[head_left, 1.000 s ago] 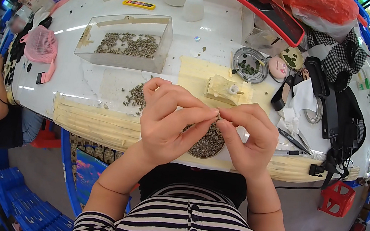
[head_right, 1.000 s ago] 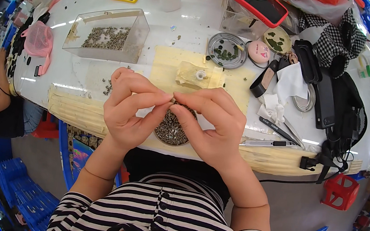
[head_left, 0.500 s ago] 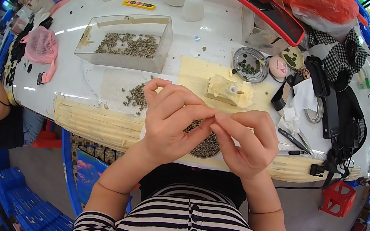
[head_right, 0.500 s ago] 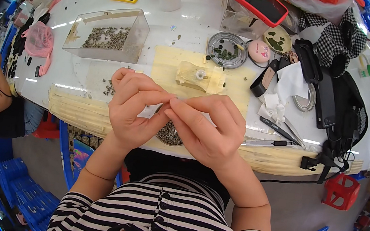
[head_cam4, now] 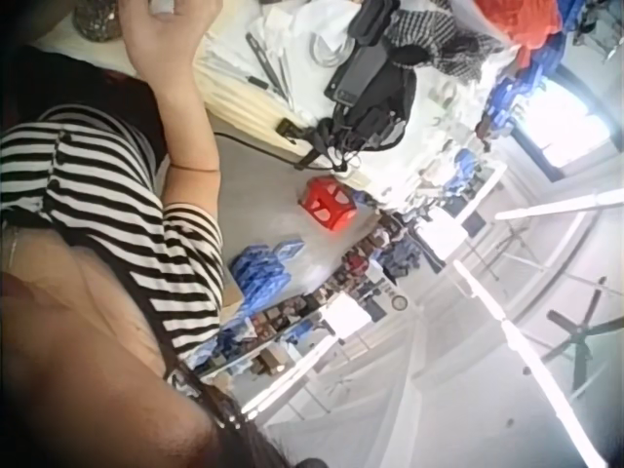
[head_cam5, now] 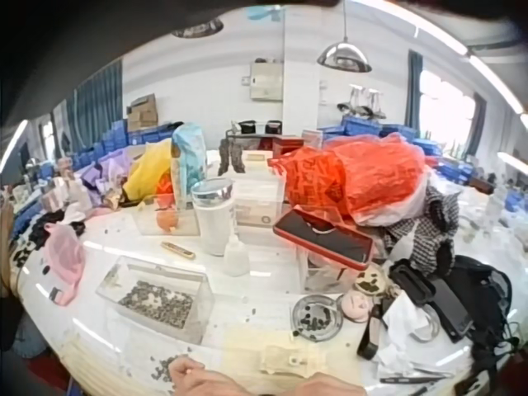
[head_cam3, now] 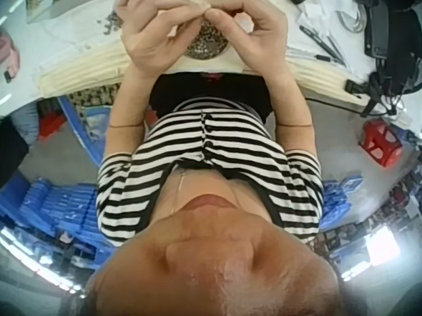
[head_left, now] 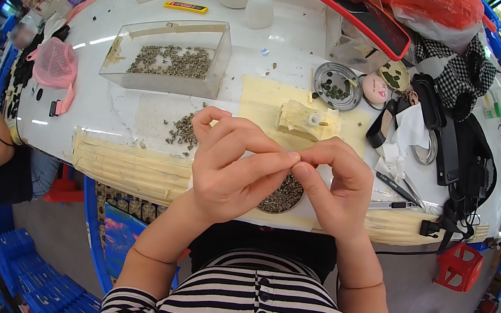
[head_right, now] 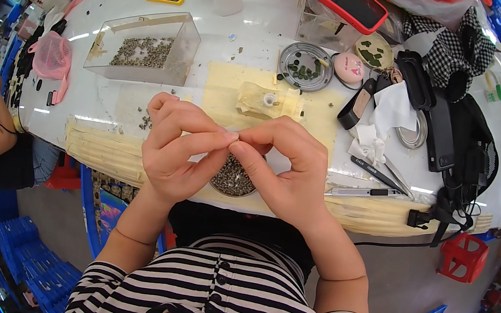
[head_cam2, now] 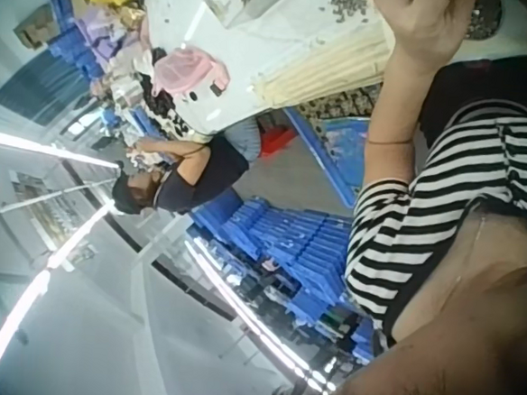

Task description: Assembling small plastic and metal components onto a base at a factory workbench.

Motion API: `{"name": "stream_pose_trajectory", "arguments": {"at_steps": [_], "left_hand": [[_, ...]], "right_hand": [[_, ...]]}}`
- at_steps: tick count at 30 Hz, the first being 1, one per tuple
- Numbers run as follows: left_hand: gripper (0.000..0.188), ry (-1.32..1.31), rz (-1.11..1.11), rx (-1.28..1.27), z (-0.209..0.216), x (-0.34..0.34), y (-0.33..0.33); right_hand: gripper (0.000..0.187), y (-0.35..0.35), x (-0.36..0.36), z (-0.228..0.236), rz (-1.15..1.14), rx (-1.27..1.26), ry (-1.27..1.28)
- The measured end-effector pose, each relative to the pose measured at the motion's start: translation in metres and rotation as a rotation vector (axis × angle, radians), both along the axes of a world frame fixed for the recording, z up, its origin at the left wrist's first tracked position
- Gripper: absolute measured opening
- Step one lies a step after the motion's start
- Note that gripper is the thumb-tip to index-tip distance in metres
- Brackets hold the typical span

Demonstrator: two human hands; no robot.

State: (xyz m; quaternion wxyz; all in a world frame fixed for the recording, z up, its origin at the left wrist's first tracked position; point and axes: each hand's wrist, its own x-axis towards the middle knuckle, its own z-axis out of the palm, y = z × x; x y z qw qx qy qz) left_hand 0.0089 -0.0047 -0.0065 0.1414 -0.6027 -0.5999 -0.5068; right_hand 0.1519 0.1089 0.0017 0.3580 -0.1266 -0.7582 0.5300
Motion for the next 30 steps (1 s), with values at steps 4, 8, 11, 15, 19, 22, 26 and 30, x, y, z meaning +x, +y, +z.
{"name": "stream_pose_trajectory", "arguments": {"at_steps": [4, 8, 11, 15, 19, 22, 26, 30], "left_hand": [[0.026, -0.028, 0.026, -0.026, -0.0011, 0.0007, 0.0005], [0.026, -0.040, 0.047, -0.028, -0.0020, 0.0005, 0.0019], [0.025, -0.057, 0.066, -0.033, -0.0023, -0.0004, 0.0013], [0.025, -0.071, 0.052, -0.035, -0.0012, 0.0000, 0.0000], [0.025, -0.053, 0.020, -0.018, -0.0016, -0.0007, 0.0002], [0.025, -0.061, 0.003, -0.024, -0.0030, -0.0004, -0.0001], [0.025, -0.053, 0.010, -0.031, -0.0008, 0.0002, -0.0003], [0.024, -0.055, 0.036, -0.035, -0.0001, 0.0002, 0.0008]], "right_hand": [[0.019, -0.0035, -0.0033, -0.0001, -0.231, 0.479, 0.055], [0.023, -0.0035, -0.0051, -0.0004, -0.253, 0.696, 0.114], [0.025, -0.0033, -0.0058, -0.0021, -0.284, 0.709, 0.109], [0.023, -0.0047, -0.0064, -0.0012, -0.272, 0.582, 0.057], [0.017, -0.0015, -0.0037, -0.0027, -0.110, 0.280, 0.006], [0.014, -0.0001, -0.0016, -0.0030, -0.024, 0.065, -0.014], [0.015, 0.0008, -0.0005, -0.0023, -0.023, -0.016, 0.000], [0.021, -0.0037, -0.0026, -0.0025, -0.231, 0.393, 0.054]]}}
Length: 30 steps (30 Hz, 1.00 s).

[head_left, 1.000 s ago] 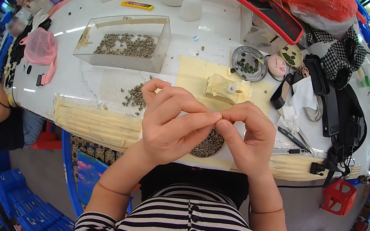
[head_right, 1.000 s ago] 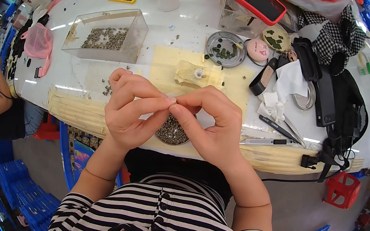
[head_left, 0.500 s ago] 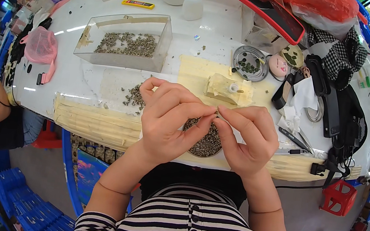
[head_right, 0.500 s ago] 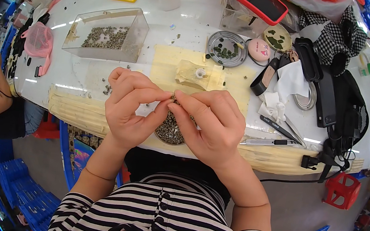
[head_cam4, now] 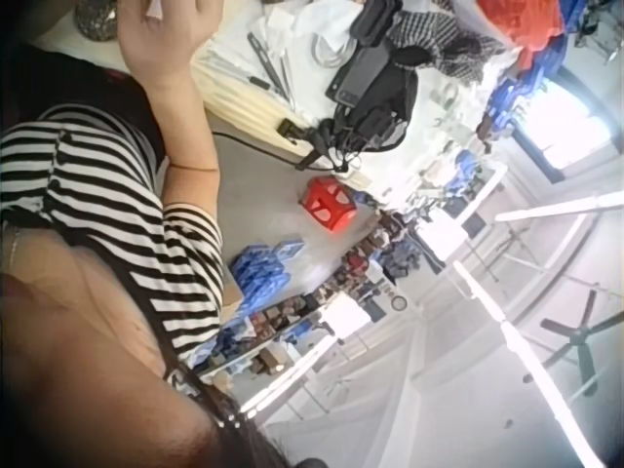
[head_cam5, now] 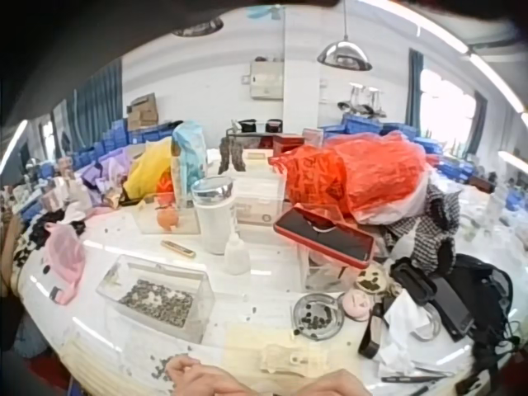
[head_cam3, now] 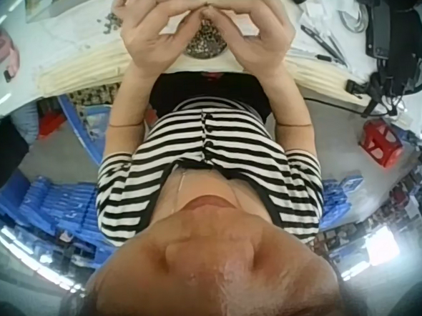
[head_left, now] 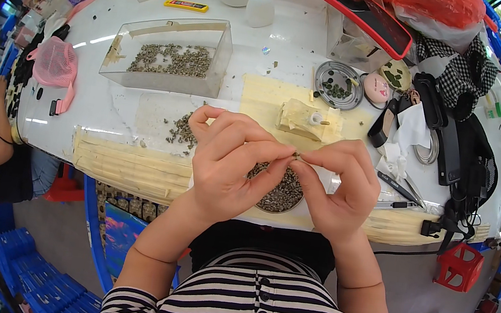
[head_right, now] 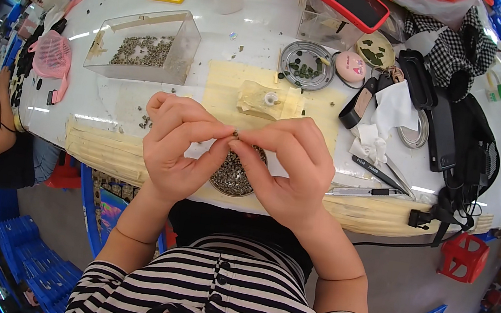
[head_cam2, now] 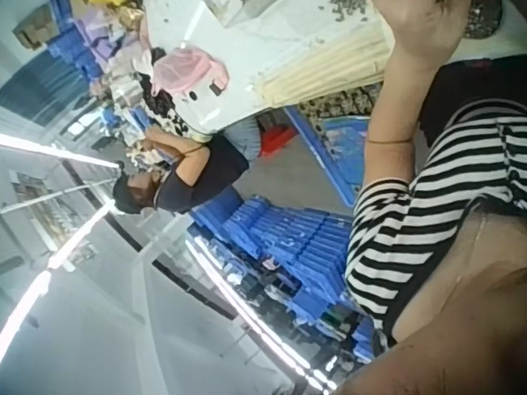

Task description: Assembling small plastic and metal components onto a base at a factory workbench.

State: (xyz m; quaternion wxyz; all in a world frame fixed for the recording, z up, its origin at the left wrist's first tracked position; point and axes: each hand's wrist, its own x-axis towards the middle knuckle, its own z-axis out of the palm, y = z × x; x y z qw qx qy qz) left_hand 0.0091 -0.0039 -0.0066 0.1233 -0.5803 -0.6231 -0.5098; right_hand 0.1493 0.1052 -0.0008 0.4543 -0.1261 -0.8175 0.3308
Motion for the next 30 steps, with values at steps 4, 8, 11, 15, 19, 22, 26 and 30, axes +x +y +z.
{"name": "stream_pose_trajectory", "arguments": {"at_steps": [4, 8, 11, 15, 19, 22, 26, 30], "left_hand": [[0.024, -0.017, 0.022, -0.007, -0.0023, -0.0013, 0.0001], [0.024, -0.028, 0.001, -0.007, -0.0006, -0.0006, -0.0010], [0.025, -0.020, -0.023, 0.000, 0.0002, -0.0006, -0.0020], [0.025, -0.002, -0.052, -0.005, 0.0014, -0.0012, -0.0030], [0.025, 0.009, -0.006, -0.003, -0.0003, 0.0001, -0.0004], [0.024, 0.000, 0.013, -0.018, -0.0003, 0.0006, 0.0005], [0.023, -0.023, 0.003, -0.028, 0.0002, 0.0003, 0.0004], [0.023, -0.042, 0.010, -0.014, 0.0020, 0.0002, -0.0004]], "right_hand": [[0.026, -0.0006, -0.0019, 0.0005, 0.029, 0.121, 0.041], [0.023, -0.0013, -0.0006, 0.0017, 0.004, 0.033, 0.005], [0.018, 0.0004, -0.0006, 0.0007, 0.088, -0.139, -0.037], [0.012, 0.0034, 0.0019, 0.0014, 0.265, -0.446, -0.060], [0.015, 0.0019, 0.0004, 0.0002, 0.077, -0.141, -0.021], [0.019, -0.0024, -0.0011, 0.0024, -0.021, 0.095, 0.018], [0.024, -0.0012, -0.0020, 0.0016, -0.014, 0.203, 0.031], [0.023, -0.0012, -0.0018, 0.0018, -0.027, 0.091, 0.029]]}}
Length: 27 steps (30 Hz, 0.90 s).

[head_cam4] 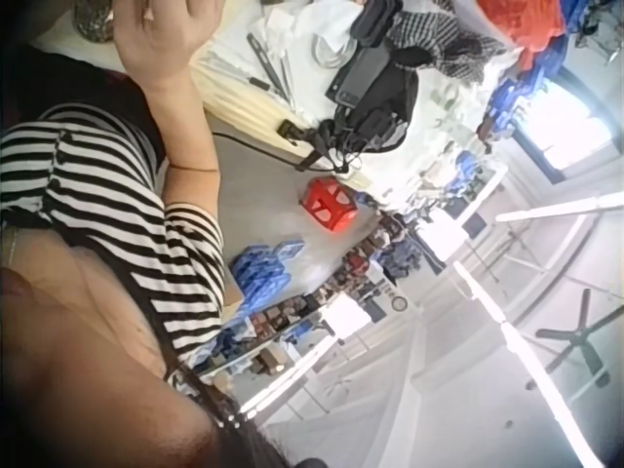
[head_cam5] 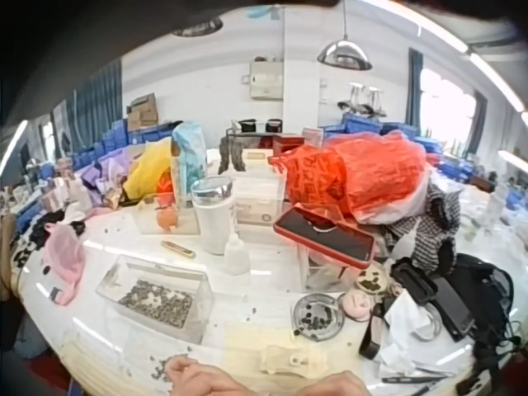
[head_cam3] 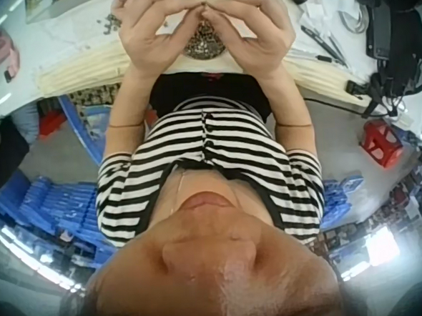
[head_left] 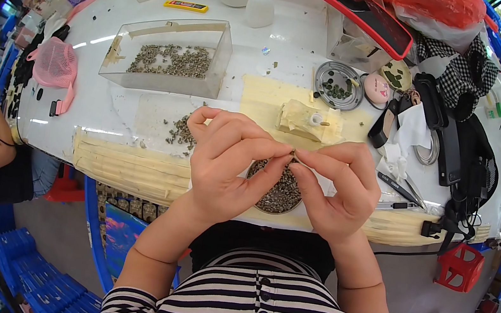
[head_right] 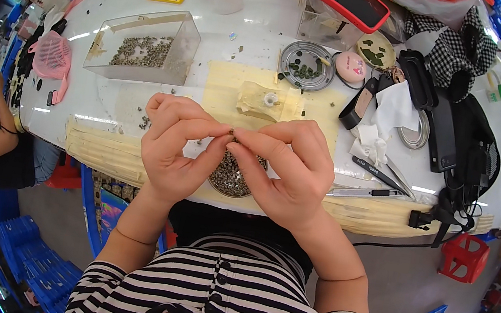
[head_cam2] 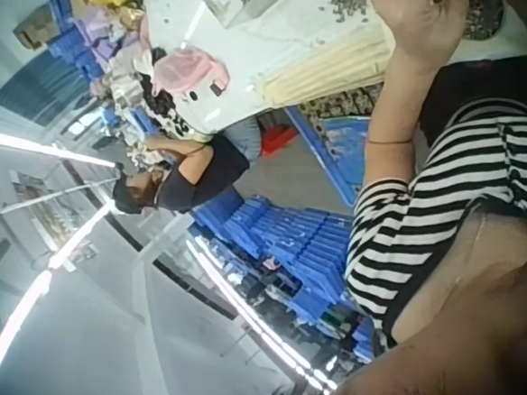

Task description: Assembling small plastic and metal components onto a base at a factory workbench.

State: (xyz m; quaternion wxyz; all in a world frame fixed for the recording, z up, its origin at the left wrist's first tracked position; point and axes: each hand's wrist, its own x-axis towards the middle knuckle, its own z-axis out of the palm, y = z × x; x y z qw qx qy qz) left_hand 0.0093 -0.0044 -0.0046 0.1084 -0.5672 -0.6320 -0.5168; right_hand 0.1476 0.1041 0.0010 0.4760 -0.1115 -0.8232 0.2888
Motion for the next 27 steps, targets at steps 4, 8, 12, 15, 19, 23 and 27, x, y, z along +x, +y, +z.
{"name": "stream_pose_trajectory", "arguments": {"at_steps": [4, 8, 12, 15, 19, 23, 27], "left_hand": [[0.024, 0.008, -0.043, 0.008, -0.001, 0.000, -0.001], [0.026, 0.010, -0.061, -0.007, -0.002, 0.000, -0.003], [0.030, 0.018, -0.085, -0.017, -0.001, -0.001, -0.004], [0.032, 0.007, -0.113, -0.015, -0.001, -0.002, -0.005], [0.032, 0.008, -0.113, -0.001, 0.001, -0.002, -0.005], [0.028, 0.002, -0.071, -0.005, -0.001, 0.000, -0.004], [0.025, -0.009, -0.028, 0.001, -0.001, 0.000, -0.002]], "right_hand": [[0.018, 0.001, 0.001, -0.002, 0.080, -0.168, -0.056], [0.014, 0.004, 0.003, -0.004, 0.176, -0.308, -0.056], [0.012, 0.010, 0.005, -0.004, 0.333, -0.547, -0.092], [0.010, 0.008, 0.008, 0.001, 0.394, -0.735, -0.116], [0.011, 0.006, 0.008, 0.001, 0.350, -0.674, -0.074], [0.017, 0.002, 0.007, 0.000, 0.159, -0.324, -0.045], [0.025, -0.003, 0.002, -0.001, 0.101, -0.005, 0.048]]}}
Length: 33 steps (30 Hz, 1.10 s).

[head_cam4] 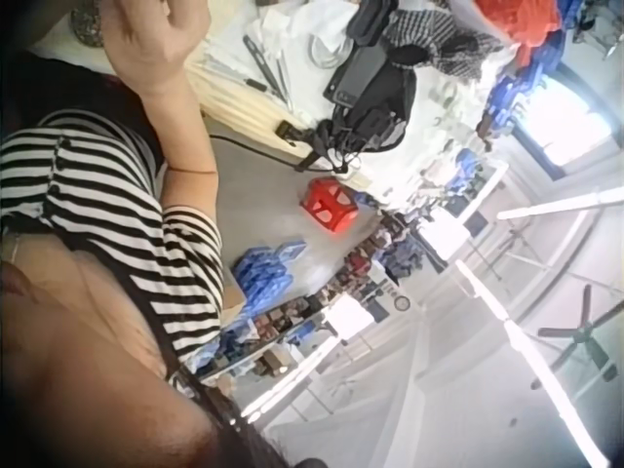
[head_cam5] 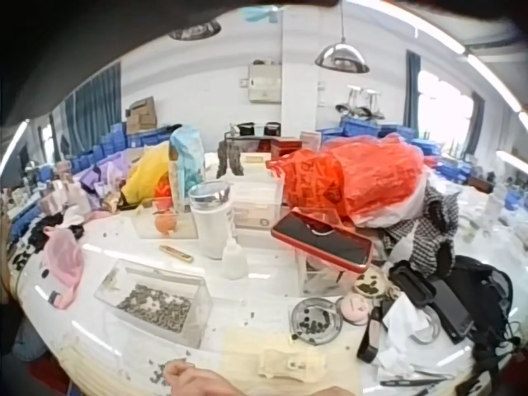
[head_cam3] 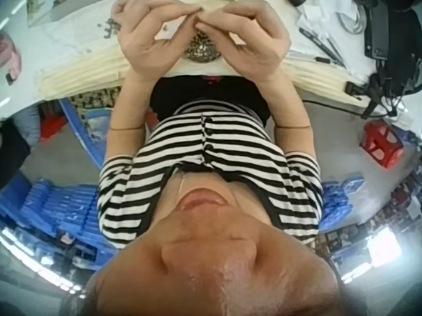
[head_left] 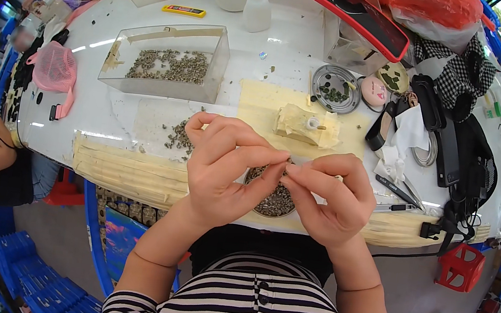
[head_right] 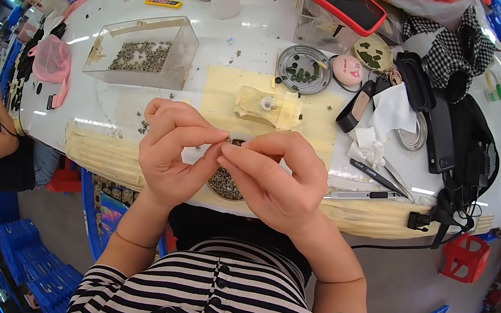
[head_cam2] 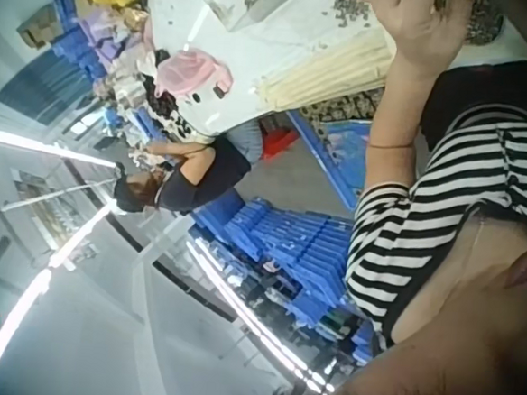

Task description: Assembling small plastic and metal components onto a base at a factory workbench.

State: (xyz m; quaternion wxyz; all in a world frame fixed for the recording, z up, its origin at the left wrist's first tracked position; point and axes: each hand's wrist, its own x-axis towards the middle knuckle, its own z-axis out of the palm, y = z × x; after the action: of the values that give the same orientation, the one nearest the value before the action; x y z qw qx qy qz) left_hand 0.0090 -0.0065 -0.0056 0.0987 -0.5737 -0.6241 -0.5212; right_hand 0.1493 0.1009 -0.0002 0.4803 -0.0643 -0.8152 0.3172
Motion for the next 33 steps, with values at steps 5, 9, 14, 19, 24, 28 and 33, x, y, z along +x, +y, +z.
{"name": "stream_pose_trajectory", "arguments": {"at_steps": [5, 9, 14, 19, 24, 28, 33], "left_hand": [[0.025, -0.014, 0.013, 0.002, 0.0007, -0.0003, -0.0004], [0.025, -0.013, 0.011, -0.005, 0.0015, -0.0003, -0.0005], [0.026, -0.010, -0.032, -0.012, 0.0010, -0.0008, -0.0019], [0.027, -0.001, -0.045, -0.009, 0.0016, -0.0008, -0.0016], [0.026, 0.008, 0.009, -0.020, 0.0022, 0.0012, -0.0001], [0.025, 0.001, 0.022, -0.018, 0.0015, 0.0011, 0.0007], [0.025, -0.039, -0.018, -0.020, 0.0027, 0.0004, -0.0009]], "right_hand": [[0.027, 0.0006, 0.0000, 0.0002, -0.044, 0.009, -0.017], [0.026, 0.0006, 0.0002, 0.0012, -0.051, -0.028, -0.031], [0.023, 0.0020, 0.0014, 0.0024, 0.020, -0.224, -0.104], [0.019, 0.0058, 0.0019, 0.0015, 0.163, -0.458, -0.131], [0.023, 0.0028, 0.0023, 0.0014, 0.015, -0.142, -0.049], [0.028, 0.0024, 0.0009, 0.0018, -0.022, -0.001, -0.024], [0.026, 0.0019, 0.0021, 0.0014, -0.016, -0.110, -0.068]]}}
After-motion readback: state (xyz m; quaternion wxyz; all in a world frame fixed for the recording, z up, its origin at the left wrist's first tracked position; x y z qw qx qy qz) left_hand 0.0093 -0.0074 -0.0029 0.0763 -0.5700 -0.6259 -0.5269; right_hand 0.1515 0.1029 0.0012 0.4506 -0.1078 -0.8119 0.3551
